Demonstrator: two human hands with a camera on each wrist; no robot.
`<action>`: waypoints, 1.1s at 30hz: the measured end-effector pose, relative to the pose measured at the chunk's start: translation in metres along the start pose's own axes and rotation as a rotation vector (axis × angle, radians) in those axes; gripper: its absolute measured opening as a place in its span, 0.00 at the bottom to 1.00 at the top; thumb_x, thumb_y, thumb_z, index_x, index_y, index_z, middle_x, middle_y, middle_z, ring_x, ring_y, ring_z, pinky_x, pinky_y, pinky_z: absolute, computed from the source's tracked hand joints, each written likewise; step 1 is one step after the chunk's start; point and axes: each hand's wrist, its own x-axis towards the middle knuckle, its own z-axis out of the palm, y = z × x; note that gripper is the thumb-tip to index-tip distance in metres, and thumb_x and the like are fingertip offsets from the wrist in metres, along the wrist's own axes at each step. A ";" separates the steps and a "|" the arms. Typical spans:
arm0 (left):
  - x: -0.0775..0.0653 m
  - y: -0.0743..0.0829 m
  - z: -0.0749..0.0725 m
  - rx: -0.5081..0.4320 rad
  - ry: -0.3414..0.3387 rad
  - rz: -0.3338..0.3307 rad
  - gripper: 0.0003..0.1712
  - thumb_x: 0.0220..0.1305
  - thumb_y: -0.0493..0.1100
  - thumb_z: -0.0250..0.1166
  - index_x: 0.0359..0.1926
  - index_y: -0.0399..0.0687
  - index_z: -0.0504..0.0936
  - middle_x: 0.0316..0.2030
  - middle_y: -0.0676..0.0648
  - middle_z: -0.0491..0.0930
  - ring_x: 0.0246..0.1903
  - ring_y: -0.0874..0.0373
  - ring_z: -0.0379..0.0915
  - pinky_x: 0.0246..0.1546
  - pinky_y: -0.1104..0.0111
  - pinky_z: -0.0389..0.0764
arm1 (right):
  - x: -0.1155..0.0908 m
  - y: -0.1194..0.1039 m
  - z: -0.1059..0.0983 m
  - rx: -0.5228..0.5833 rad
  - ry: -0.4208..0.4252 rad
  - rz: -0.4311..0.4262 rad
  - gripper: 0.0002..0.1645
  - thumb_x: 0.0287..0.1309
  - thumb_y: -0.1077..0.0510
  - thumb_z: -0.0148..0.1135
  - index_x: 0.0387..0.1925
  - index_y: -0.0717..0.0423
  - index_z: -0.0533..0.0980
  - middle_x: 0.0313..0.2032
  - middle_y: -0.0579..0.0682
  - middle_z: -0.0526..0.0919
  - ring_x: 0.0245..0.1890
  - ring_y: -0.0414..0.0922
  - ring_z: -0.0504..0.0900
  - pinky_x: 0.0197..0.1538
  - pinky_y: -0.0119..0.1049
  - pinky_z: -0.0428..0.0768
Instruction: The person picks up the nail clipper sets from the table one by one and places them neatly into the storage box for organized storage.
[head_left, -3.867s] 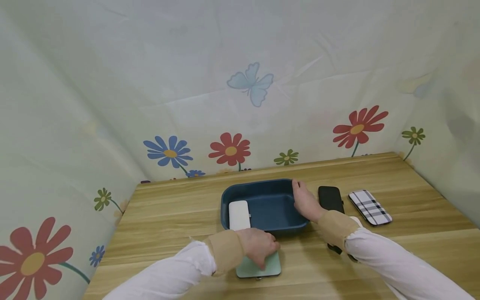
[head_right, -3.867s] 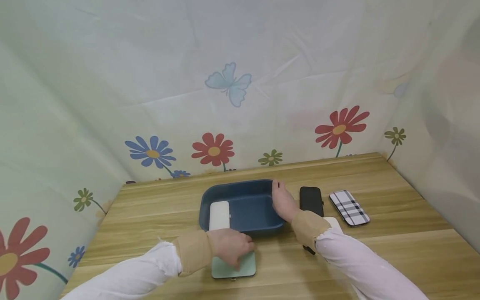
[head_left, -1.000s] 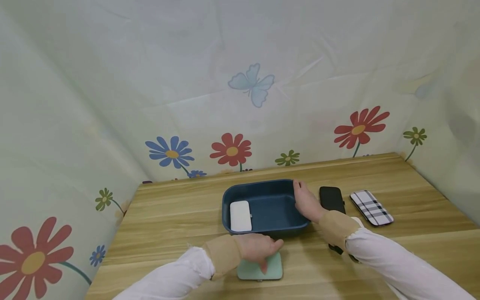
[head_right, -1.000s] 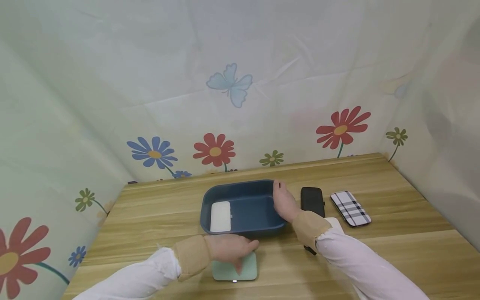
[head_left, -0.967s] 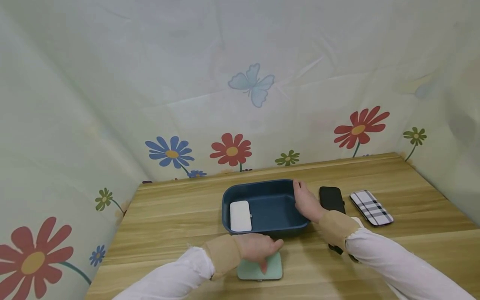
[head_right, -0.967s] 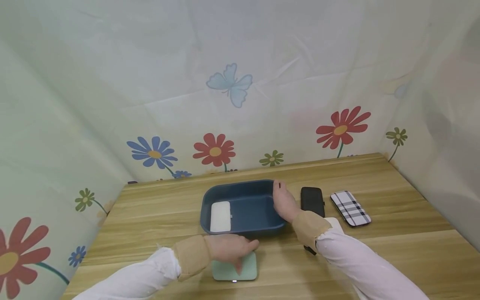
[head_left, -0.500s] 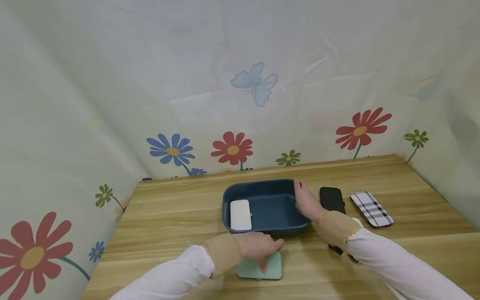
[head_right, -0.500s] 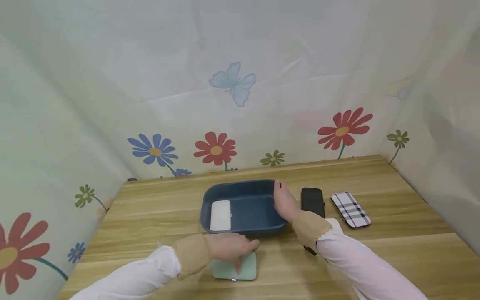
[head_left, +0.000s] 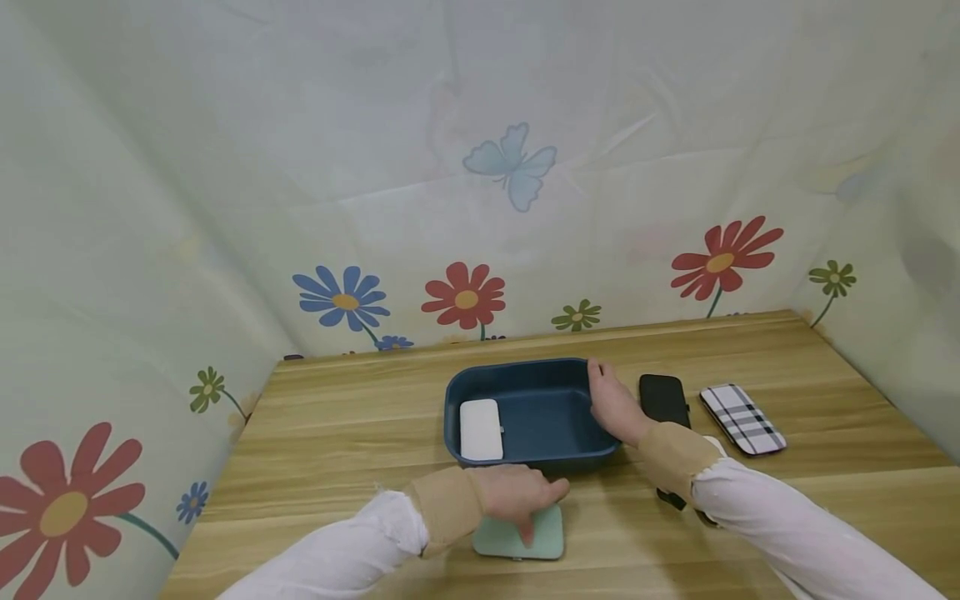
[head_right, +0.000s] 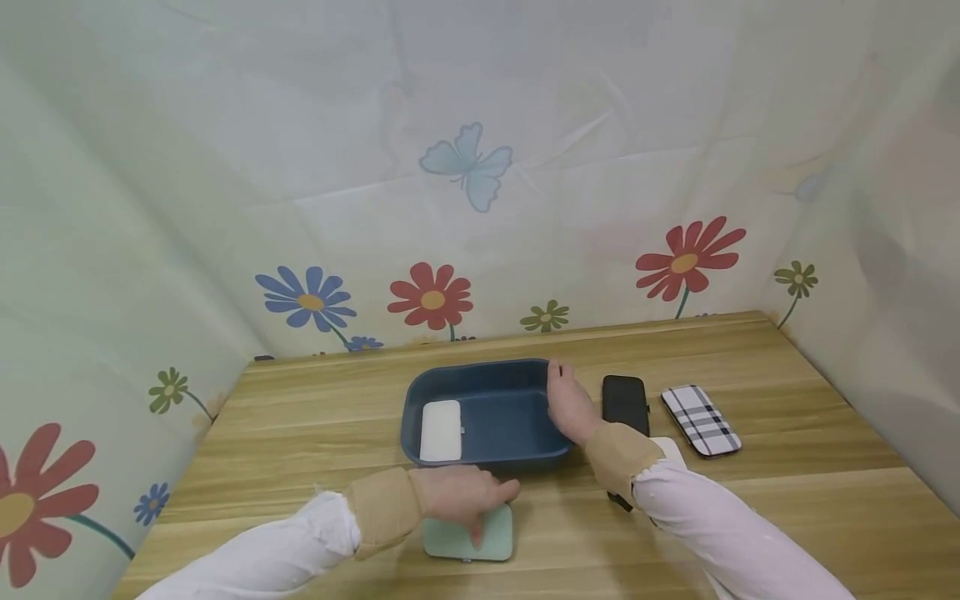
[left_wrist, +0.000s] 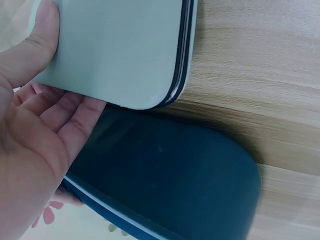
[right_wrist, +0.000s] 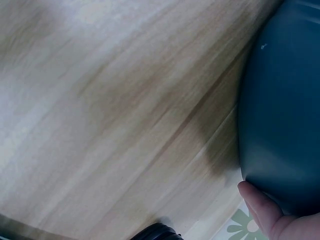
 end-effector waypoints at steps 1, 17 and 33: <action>-0.001 0.001 -0.001 -0.004 -0.004 0.001 0.36 0.37 0.47 0.75 0.46 0.50 0.63 0.26 0.56 0.73 0.24 0.65 0.69 0.25 0.75 0.69 | 0.000 0.000 0.000 0.001 -0.002 0.003 0.38 0.48 0.76 0.56 0.59 0.79 0.50 0.49 0.78 0.59 0.12 0.44 0.66 0.18 0.36 0.67; -0.009 -0.001 -0.006 -0.083 -0.016 0.002 0.28 0.44 0.42 0.69 0.42 0.51 0.60 0.16 0.60 0.70 0.17 0.67 0.66 0.24 0.76 0.67 | -0.002 -0.001 0.000 0.016 -0.008 0.002 0.37 0.49 0.76 0.53 0.60 0.79 0.49 0.50 0.78 0.58 0.10 0.43 0.63 0.16 0.35 0.65; -0.015 -0.001 -0.017 -0.077 0.034 0.020 0.30 0.42 0.44 0.72 0.40 0.51 0.60 0.19 0.57 0.66 0.18 0.64 0.65 0.21 0.77 0.65 | -0.001 -0.002 0.000 0.009 0.013 0.000 0.37 0.49 0.76 0.54 0.59 0.80 0.50 0.49 0.79 0.59 0.10 0.43 0.64 0.16 0.35 0.66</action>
